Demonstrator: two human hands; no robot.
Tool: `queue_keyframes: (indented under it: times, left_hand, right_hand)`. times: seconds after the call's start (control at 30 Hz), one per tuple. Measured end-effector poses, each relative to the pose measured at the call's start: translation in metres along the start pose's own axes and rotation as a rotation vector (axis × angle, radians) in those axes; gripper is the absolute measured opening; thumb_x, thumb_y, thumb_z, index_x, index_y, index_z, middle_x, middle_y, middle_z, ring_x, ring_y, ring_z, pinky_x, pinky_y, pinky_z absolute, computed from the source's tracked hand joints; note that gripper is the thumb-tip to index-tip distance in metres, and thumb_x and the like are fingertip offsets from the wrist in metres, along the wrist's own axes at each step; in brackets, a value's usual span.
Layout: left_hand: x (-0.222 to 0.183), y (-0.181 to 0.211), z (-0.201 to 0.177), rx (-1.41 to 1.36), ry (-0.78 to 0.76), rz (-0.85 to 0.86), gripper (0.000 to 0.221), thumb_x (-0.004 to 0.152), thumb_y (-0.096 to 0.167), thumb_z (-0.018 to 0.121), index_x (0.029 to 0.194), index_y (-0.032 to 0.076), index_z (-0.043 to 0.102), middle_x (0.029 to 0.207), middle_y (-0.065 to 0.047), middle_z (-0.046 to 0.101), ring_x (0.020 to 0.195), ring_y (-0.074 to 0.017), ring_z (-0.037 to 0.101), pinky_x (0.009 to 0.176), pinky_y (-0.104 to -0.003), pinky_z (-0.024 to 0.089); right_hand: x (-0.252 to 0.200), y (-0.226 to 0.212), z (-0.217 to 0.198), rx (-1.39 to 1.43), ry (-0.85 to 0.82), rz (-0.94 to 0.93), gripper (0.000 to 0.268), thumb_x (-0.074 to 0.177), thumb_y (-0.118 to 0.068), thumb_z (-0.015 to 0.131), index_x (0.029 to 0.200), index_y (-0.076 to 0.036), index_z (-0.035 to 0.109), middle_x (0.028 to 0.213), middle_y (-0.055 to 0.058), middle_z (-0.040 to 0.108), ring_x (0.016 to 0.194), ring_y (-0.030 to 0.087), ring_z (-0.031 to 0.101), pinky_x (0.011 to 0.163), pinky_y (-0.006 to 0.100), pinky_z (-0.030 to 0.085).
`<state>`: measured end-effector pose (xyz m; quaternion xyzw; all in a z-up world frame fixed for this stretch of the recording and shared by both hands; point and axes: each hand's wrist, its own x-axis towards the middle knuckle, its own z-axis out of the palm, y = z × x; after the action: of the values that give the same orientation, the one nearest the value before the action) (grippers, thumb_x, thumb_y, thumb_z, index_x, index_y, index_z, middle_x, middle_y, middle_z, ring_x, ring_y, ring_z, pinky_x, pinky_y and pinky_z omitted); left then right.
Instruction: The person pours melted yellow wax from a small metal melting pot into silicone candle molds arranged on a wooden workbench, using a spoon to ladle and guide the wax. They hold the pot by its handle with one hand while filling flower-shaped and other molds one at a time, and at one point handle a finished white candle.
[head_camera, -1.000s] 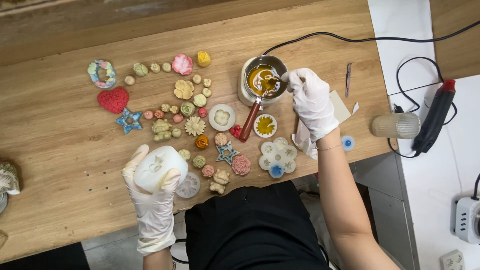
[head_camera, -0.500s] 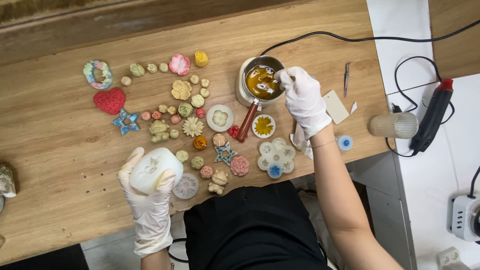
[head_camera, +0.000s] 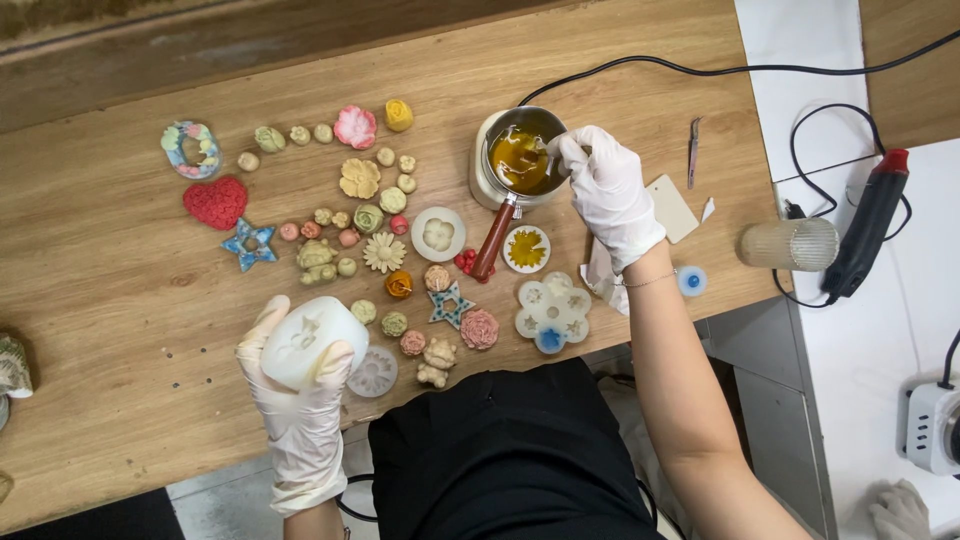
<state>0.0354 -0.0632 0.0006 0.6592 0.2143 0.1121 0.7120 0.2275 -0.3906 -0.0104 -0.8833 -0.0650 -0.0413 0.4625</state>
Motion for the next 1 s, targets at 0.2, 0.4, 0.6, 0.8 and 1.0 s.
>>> queue_keyframes:
  times: [0.2, 0.4, 0.6, 0.8, 1.0]
  left_hand:
    - [0.0, -0.003, -0.001, -0.003, -0.01, 0.02, 0.08, 0.081, 0.012, 0.086, 0.147, 0.004, 0.043, 0.154, -0.011, 0.047, 0.132, -0.0218, 0.057, 0.11, -0.038, 0.054]
    - [0.0, -0.002, 0.002, -0.005, -0.005, 0.007, 0.081, 0.079, 0.013, 0.087, 0.146, 0.005, 0.043, 0.154, -0.01, 0.047, 0.131, -0.0218, 0.057, 0.109, -0.038, 0.055]
    - [0.0, -0.002, 0.001, 0.006, -0.005, 0.014, 0.081, 0.079, 0.015, 0.088, 0.145, 0.005, 0.043, 0.154, -0.01, 0.046, 0.131, -0.0219, 0.057, 0.107, -0.038, 0.056]
    - [0.0, 0.0, 0.0, 0.041, -0.023, 0.002, 0.08, 0.081, 0.012, 0.086, 0.147, 0.005, 0.042, 0.153, -0.011, 0.047, 0.131, -0.0226, 0.057, 0.109, -0.038, 0.055]
    - [-0.001, 0.009, 0.004, 0.059, -0.03, -0.002, 0.078, 0.082, 0.01, 0.084, 0.147, 0.005, 0.041, 0.155, -0.01, 0.045, 0.132, -0.0225, 0.056, 0.108, -0.039, 0.055]
  right_hand:
    - [-0.008, -0.002, -0.004, 0.014, 0.05, -0.094, 0.015, 0.111, -0.013, 0.055, 0.108, -0.002, 0.066, 0.094, 0.009, 0.07, 0.076, 0.015, 0.064, 0.07, 0.028, 0.054]
    - [-0.009, -0.006, -0.004, -0.035, 0.12, -0.165, 0.013, 0.112, -0.01, 0.057, 0.111, -0.002, 0.066, 0.095, 0.009, 0.07, 0.08, 0.016, 0.067, 0.073, 0.028, 0.055]
    - [-0.015, -0.02, -0.003, 0.081, -0.007, -0.079, 0.014, 0.11, -0.011, 0.055, 0.108, -0.004, 0.066, 0.097, 0.007, 0.073, 0.079, 0.013, 0.067, 0.072, 0.026, 0.055]
    - [-0.016, -0.013, -0.004, 0.081, -0.088, -0.051, 0.014, 0.108, -0.012, 0.057, 0.108, -0.004, 0.07, 0.093, 0.006, 0.072, 0.078, 0.013, 0.065, 0.071, 0.025, 0.054]
    - [-0.013, -0.014, -0.004, -0.027, 0.079, -0.107, 0.015, 0.11, -0.015, 0.059, 0.112, -0.005, 0.07, 0.096, 0.008, 0.073, 0.081, 0.013, 0.067, 0.073, 0.027, 0.054]
